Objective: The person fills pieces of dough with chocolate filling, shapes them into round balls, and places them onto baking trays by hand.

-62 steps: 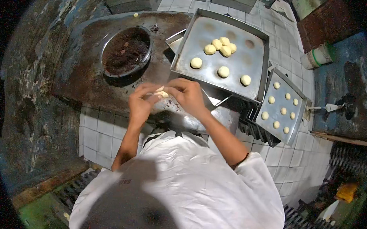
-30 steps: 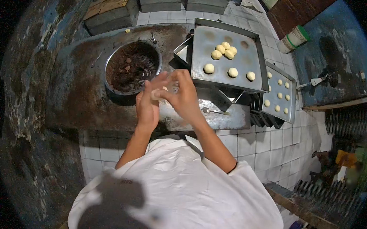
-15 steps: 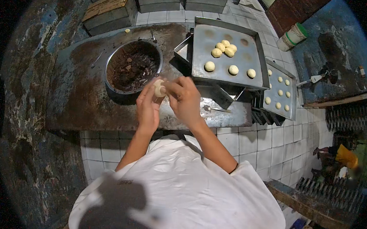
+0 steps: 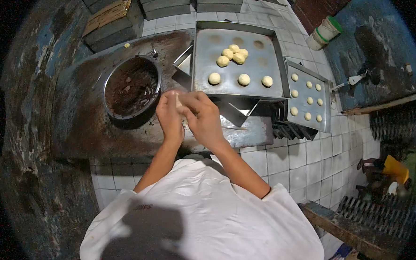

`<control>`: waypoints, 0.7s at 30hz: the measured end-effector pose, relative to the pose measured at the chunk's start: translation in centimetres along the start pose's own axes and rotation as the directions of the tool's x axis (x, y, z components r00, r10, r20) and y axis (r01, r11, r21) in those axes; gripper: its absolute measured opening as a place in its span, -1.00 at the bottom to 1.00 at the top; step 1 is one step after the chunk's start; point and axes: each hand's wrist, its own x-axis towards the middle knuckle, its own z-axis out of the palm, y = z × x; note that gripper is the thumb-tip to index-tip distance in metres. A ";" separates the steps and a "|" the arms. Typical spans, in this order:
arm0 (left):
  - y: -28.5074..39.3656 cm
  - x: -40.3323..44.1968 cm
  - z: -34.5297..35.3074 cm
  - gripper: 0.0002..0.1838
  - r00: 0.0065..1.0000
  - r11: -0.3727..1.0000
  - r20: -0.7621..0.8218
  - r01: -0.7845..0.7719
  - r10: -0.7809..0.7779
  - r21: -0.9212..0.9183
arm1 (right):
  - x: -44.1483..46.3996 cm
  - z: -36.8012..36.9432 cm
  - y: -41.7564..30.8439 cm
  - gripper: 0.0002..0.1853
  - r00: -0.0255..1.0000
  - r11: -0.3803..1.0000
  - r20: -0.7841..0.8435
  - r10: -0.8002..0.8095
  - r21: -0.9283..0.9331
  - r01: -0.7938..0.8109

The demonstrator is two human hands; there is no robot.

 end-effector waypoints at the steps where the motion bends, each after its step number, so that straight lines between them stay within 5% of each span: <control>1: -0.2 0.1 0.7 -0.79 0.997 0.997 -0.004 0.073 -0.073 -0.016 | 0.2 -1.1 0.4 -0.79 0.999 0.999 0.038 0.038 0.031 -0.039; 4: -1.6 -0.2 3.8 -0.75 0.988 0.988 0.013 0.156 -0.156 -0.020 | 0.9 -4.6 2.2 -0.78 0.989 0.991 0.082 0.123 0.042 -0.127; 8: -3.3 -1.6 7.7 -0.70 0.994 0.983 0.071 0.065 -0.078 0.171 | 1.7 -8.4 6.6 -0.76 0.990 0.989 -0.014 0.139 -0.052 -0.139; 10: -4.1 -2.1 10.0 -0.64 0.987 0.962 0.152 -0.084 0.045 0.260 | 2.2 -10.2 7.5 -0.69 0.893 0.825 0.019 0.449 0.376 -0.423; 11: -5.1 -2.4 10.8 -0.54 0.966 0.955 0.241 -0.157 0.095 0.253 | 2.3 -12.1 8.9 -0.65 0.883 0.849 0.129 0.451 0.241 -0.469; 12: -5.0 -2.9 11.4 -0.47 0.950 0.969 0.309 -0.039 -0.040 0.245 | 2.5 -13.9 8.5 -0.65 0.901 0.827 0.240 0.361 0.365 -0.429; 15: -6.8 -3.2 13.1 -0.40 0.830 0.931 0.555 -0.166 -0.046 0.324 | 1.2 -17.8 13.3 -0.55 0.541 0.332 0.662 0.518 0.427 -0.841; 16: -7.2 -3.4 13.3 -0.29 0.804 0.909 0.589 -0.183 -0.081 0.375 | 2.0 -19.6 13.8 -0.55 0.536 0.335 0.668 0.516 0.418 -0.844; 18: -7.4 -3.8 13.8 -0.29 0.828 0.884 0.560 -0.262 0.000 0.388 | 4.5 -22.8 15.2 -0.55 0.479 0.577 0.736 0.478 0.147 -0.803; 20: -7.5 -3.6 11.5 -0.33 0.916 0.886 0.399 -0.154 -0.037 0.437 | 8.7 -25.3 17.5 -0.57 0.616 0.802 0.663 0.426 0.039 -0.596; 21: -7.6 -3.5 10.4 -0.35 0.948 0.889 0.312 -0.096 -0.055 0.448 | 11.2 -26.1 19.2 -0.59 0.789 0.941 0.515 0.335 -0.228 -0.251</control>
